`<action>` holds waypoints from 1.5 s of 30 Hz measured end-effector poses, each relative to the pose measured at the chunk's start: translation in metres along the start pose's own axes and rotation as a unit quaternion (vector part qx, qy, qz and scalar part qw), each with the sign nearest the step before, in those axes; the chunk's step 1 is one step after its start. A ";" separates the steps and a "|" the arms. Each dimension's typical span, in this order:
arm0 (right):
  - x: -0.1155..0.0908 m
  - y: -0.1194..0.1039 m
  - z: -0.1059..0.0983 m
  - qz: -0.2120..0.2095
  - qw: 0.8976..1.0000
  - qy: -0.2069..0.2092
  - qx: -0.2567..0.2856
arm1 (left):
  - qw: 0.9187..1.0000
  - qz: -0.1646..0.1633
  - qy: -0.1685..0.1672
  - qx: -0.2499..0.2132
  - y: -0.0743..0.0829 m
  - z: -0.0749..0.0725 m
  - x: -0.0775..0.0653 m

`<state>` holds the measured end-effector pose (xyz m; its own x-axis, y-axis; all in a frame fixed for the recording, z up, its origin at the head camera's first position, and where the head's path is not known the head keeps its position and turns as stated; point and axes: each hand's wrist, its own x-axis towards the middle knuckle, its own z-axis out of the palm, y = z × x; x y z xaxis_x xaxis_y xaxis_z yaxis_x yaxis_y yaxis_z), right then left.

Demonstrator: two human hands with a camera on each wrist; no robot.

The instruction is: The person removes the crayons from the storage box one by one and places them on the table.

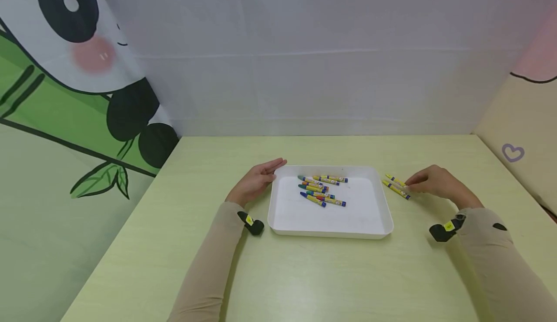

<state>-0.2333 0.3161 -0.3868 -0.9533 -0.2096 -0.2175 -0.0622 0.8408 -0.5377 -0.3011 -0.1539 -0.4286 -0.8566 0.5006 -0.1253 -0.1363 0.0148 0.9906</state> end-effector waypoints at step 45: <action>-0.001 0.005 0.002 0.004 1.000 -0.023 -0.003 | 1.000 0.005 -0.002 0.001 0.000 -0.001 -0.001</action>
<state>-0.2316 0.3197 -0.3909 -0.9395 -0.2249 -0.2585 -0.0562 0.8455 -0.5311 -0.3002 -0.1552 -0.4288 -0.8555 0.5048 -0.1155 -0.1273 0.0111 0.9918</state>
